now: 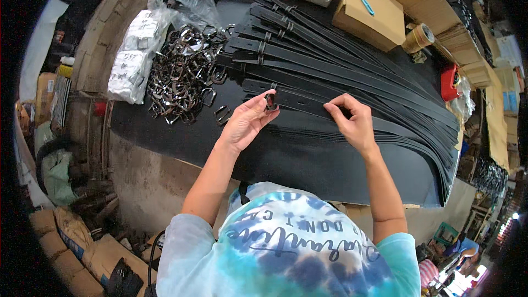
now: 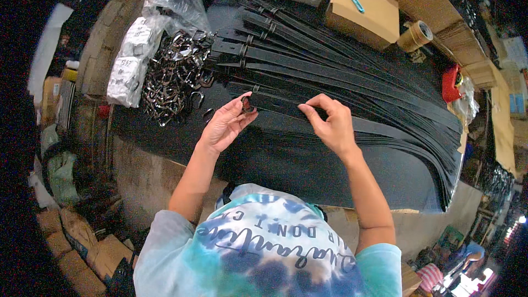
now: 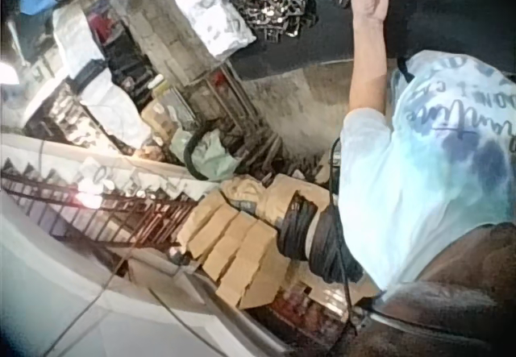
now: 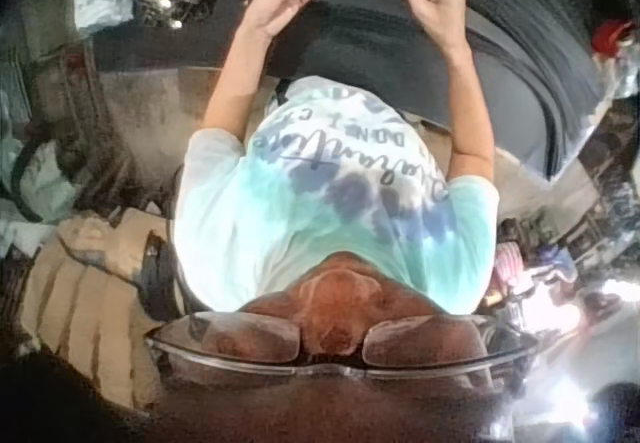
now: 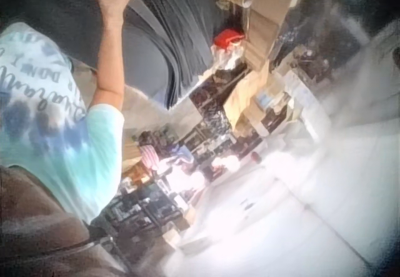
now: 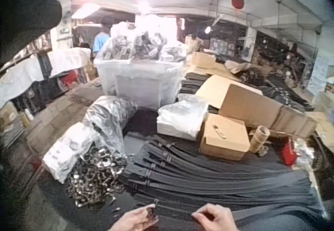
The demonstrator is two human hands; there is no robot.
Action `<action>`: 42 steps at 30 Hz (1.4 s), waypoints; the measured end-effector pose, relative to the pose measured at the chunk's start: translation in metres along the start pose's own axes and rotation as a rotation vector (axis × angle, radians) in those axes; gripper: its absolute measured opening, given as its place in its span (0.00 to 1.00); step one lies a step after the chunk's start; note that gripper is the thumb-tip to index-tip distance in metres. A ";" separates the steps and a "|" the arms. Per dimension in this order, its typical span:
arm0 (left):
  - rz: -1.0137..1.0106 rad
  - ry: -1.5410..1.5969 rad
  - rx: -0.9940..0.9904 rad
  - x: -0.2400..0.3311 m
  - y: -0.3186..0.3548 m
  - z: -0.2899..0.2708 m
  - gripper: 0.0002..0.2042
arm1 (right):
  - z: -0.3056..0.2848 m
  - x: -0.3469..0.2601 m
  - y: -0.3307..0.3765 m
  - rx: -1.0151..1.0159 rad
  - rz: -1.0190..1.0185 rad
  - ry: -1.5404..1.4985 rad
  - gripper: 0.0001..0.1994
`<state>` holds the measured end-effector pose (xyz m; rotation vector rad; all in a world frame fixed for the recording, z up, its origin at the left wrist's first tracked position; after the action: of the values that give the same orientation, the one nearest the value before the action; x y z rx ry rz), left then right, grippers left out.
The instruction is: The person attaches belt loops onto the ends of black belt straps laid out on the table by hand.
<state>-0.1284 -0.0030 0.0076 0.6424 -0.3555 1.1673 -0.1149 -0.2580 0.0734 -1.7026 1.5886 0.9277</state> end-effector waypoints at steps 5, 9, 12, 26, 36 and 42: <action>0.067 -0.168 0.107 -0.007 -0.012 0.014 0.21 | -0.006 -0.005 0.003 -0.015 0.030 0.081 0.05; 0.118 -0.257 0.071 -0.011 -0.013 0.029 0.24 | -0.022 -0.002 -0.007 -0.100 0.123 -0.026 0.08; 0.068 -0.085 0.027 -0.022 -0.017 0.044 0.27 | -0.024 -0.004 -0.012 -0.127 0.141 -0.086 0.08; 0.330 -0.421 0.280 0.048 -0.039 0.021 0.16 | -0.153 0.103 0.040 0.374 -0.091 0.742 0.29; 0.430 -0.453 0.357 0.131 -0.058 -0.009 0.13 | -0.487 0.166 0.131 0.937 0.022 1.024 0.26; 0.389 -0.303 0.312 0.070 -0.120 0.014 0.11 | -0.637 0.268 0.128 0.909 0.302 1.544 0.34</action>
<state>0.0094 0.0104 0.0253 1.0617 -0.5794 1.5162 -0.1859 -0.9438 0.2093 -1.3545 2.5263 -1.2995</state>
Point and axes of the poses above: each hand's wrist, its own y-axis away from the middle knuckle, its own z-axis out of the palm, x = y × z, the point moved 1 cm from there along -y, towards the middle knuckle, and after that the axes turned 9 degrees about z, right-handed, at the moved point
